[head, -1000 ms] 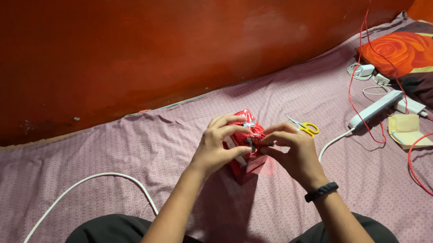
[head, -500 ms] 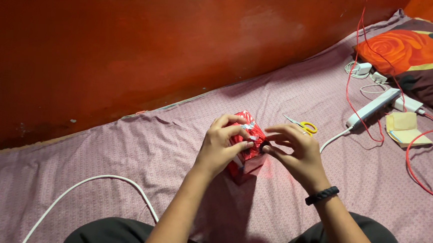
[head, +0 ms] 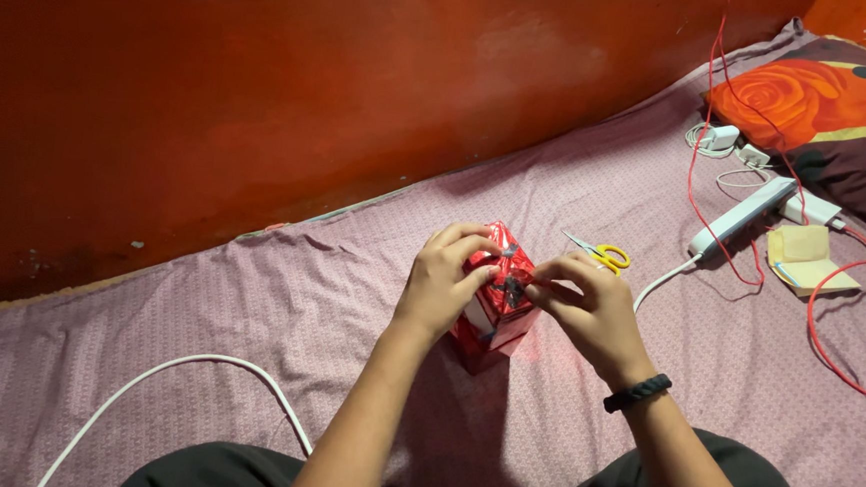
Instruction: The person wraps a rectangular box with red foil paper, smooths the surface, and ties a red ribbon around it. They then rotate the box to inspect the finished wrapping from multiple angles.
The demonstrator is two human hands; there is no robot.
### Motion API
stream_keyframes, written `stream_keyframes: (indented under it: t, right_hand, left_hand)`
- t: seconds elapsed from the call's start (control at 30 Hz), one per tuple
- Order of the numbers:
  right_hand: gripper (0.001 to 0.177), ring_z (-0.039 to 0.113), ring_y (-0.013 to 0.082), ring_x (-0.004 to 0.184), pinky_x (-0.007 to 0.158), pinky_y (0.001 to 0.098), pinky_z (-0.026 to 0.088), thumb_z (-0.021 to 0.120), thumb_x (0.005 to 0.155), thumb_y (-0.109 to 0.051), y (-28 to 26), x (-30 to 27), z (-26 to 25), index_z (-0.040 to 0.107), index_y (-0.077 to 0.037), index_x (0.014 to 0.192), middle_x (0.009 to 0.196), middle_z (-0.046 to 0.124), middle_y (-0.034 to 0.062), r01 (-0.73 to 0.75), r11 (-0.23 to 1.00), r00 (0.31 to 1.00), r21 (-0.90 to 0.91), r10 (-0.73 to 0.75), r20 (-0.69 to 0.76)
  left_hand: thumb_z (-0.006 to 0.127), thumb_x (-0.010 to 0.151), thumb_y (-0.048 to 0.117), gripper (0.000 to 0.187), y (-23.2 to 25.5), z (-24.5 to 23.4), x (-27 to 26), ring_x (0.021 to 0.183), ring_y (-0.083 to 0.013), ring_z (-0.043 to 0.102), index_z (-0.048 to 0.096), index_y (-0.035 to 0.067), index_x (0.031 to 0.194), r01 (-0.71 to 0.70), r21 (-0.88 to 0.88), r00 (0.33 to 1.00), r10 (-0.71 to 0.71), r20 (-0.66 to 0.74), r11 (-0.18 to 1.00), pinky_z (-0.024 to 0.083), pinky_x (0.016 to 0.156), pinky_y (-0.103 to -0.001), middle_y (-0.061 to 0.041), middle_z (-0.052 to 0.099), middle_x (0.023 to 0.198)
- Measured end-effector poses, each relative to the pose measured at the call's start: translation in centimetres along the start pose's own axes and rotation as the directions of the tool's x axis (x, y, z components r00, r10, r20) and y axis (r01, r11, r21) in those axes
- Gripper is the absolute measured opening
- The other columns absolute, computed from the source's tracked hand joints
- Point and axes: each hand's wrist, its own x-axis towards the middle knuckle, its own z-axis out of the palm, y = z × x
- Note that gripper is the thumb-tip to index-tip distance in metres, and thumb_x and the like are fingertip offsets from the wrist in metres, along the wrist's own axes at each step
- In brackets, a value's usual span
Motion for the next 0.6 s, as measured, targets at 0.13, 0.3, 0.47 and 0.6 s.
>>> stream_keyframes:
  t: [0.13,0.3,0.47,0.6]
  right_hand:
    - [0.014,0.068,0.0144,0.105,0.096,0.0314,0.058,0.075,0.086,-0.001,0.8,-0.3,-0.5,0.072,0.002,0.1,0.106,0.066,0.0049,-0.041,0.993,0.999,0.11,0.041,0.008]
    - [0.012,0.065,0.016,0.11,0.098,0.0342,0.056,0.075,0.085,0.002,1.0,-0.1,-1.1,0.071,0.002,0.097,0.114,0.065,0.0062,-0.04,0.964,0.997,0.264,0.023,0.068]
    - [0.014,0.067,0.0169,0.112,0.098,0.0344,0.058,0.075,0.082,0.003,0.5,-0.2,-1.6,0.074,0.0,0.096,0.122,0.066,0.0083,-0.089,0.968,0.993,0.233,0.066,0.102]
    - [0.011,0.064,0.0186,0.118,0.103,0.0362,0.053,0.079,0.081,0.003,-0.4,0.3,-2.2,0.075,-0.002,0.09,0.14,0.065,0.0082,0.115,0.991,0.977,0.063,-0.124,0.173]
  left_hand:
    - [0.077,0.081,0.012,0.014,-0.4,0.4,-0.3,0.119,-0.0271,0.065,0.074,0.007,0.093,-0.015,-0.01,0.999,0.015,-0.05,1.0,0.051,0.103,-0.039,-0.007,0.071,0.121]
    - [0.078,0.08,0.013,0.011,-0.6,0.5,-0.2,0.116,-0.0271,0.066,0.074,0.007,0.088,-0.02,0.019,0.997,0.021,-0.071,1.0,0.051,0.102,-0.04,-0.007,0.071,0.12]
    - [0.078,0.078,0.013,0.01,-0.4,0.8,-0.3,0.115,-0.0271,0.066,0.076,0.007,0.086,0.011,0.009,0.997,-0.01,-0.082,1.0,0.051,0.101,-0.04,-0.007,0.071,0.118]
    - [0.081,0.078,0.016,0.013,-0.2,1.0,-0.3,0.117,-0.0281,0.065,0.076,0.008,0.086,-0.036,0.022,0.997,0.038,-0.074,0.999,0.051,0.102,-0.041,-0.008,0.071,0.119]
